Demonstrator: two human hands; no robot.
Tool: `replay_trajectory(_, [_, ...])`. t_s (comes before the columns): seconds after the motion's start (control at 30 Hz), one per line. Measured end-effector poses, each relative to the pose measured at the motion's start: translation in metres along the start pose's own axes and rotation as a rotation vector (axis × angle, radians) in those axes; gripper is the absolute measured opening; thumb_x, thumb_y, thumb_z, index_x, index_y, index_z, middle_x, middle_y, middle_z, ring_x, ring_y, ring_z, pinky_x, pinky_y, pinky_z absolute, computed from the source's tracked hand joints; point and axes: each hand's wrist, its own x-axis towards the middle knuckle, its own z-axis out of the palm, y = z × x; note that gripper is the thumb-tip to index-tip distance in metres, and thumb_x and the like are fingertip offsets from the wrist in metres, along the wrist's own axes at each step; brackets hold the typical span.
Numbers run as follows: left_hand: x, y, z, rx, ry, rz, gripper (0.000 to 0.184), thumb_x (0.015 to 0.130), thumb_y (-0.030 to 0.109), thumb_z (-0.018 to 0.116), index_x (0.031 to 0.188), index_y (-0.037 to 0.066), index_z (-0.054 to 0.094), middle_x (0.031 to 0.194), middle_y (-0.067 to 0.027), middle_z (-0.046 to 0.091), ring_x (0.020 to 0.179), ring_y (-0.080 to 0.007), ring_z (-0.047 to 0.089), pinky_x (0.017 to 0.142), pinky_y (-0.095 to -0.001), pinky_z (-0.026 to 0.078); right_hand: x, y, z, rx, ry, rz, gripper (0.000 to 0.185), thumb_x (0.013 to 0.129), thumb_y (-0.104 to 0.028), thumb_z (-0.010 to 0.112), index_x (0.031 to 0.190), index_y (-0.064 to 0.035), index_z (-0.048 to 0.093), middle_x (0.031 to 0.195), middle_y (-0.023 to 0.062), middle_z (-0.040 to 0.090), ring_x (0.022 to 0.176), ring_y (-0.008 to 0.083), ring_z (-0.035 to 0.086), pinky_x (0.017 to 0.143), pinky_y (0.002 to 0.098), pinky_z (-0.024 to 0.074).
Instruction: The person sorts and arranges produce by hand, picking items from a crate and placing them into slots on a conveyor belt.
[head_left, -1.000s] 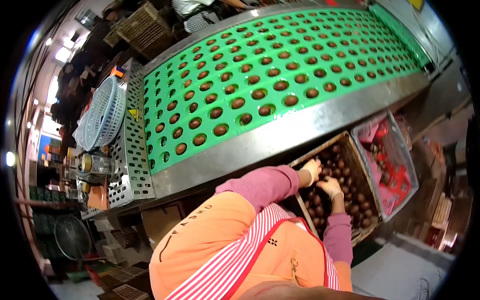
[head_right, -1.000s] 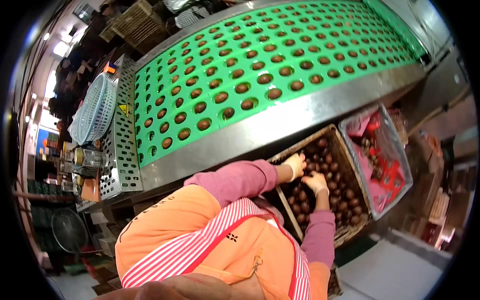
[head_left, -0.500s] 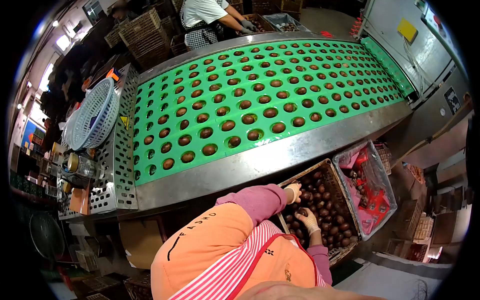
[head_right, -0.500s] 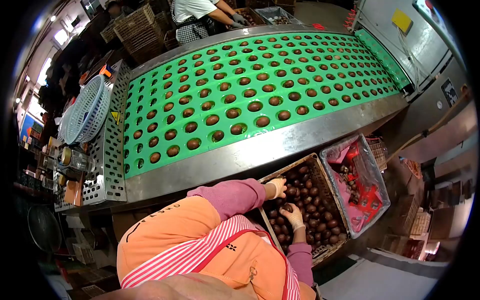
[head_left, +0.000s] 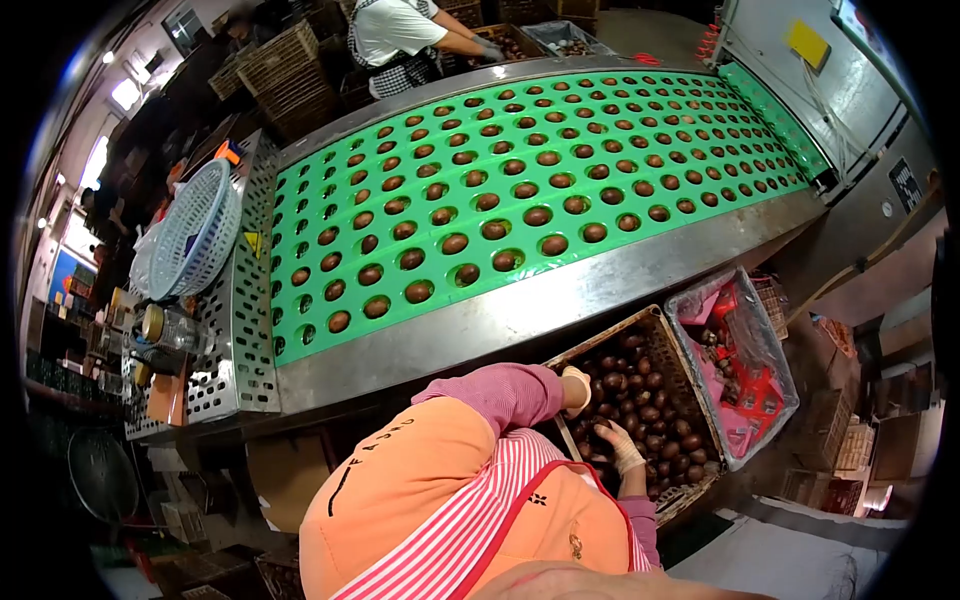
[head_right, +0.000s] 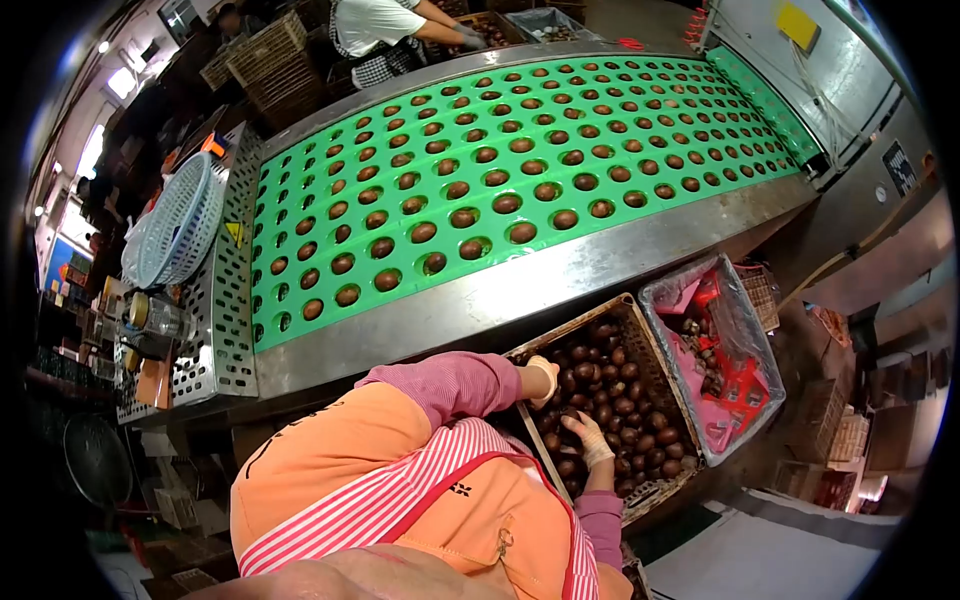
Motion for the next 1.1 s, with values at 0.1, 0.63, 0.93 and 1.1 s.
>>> replay_trajectory(0.1, [-0.038,0.000,-0.014,-0.140,-0.042,-0.017,0.058,0.069,0.037,0.075,0.124,0.018,0.067,0.135,-0.0076,0.056,0.122,-0.0261,0.057,0.094,-0.0384,0.050,0.003,0.006,-0.008,0.025,-0.063,-0.016,0.060,0.080,-0.035,0.075,0.133,-0.0170,0.052,0.121,0.0026,0.058,0.116,0.0229,0.052,0.081,0.0444,0.0540])
replay_trajectory(0.63, [-0.006,-0.019,-0.002,-0.099,-0.003,0.140,0.037,0.073,0.029,0.071,0.107,0.015,0.074,0.109,-0.0085,0.070,0.101,-0.0273,0.066,0.082,-0.0412,0.054,0.019,0.031,0.029,-0.130,0.234,-0.386,0.069,0.073,-0.012,0.082,0.134,0.0023,0.052,0.120,0.0084,0.061,0.106,0.0195,0.057,0.095,0.0315,0.0452])
replay_trajectory(0.93, [-0.007,-0.022,0.015,-0.251,0.248,0.104,0.055,0.074,0.032,0.072,0.124,0.012,0.066,0.137,-0.0212,0.052,0.113,-0.0351,0.061,0.089,-0.0423,0.052,0.021,0.024,0.043,0.222,0.286,-0.223,0.066,0.073,-0.005,0.074,0.134,-0.0155,0.051,0.108,0.0052,0.064,0.090,0.0230,0.065,0.072,0.0400,0.0546])
replay_trajectory(1.1, [-0.062,-0.033,0.003,-0.975,0.309,0.282,0.069,0.066,0.032,0.074,0.132,0.016,0.059,0.134,-0.0252,0.051,0.111,-0.0368,0.060,0.089,-0.0410,0.051,0.069,0.073,-0.010,0.795,0.234,-0.313,0.059,0.072,-0.007,0.075,0.128,-0.0156,0.056,0.116,0.0046,0.062,0.108,0.0229,0.057,0.095,0.0414,0.0469])
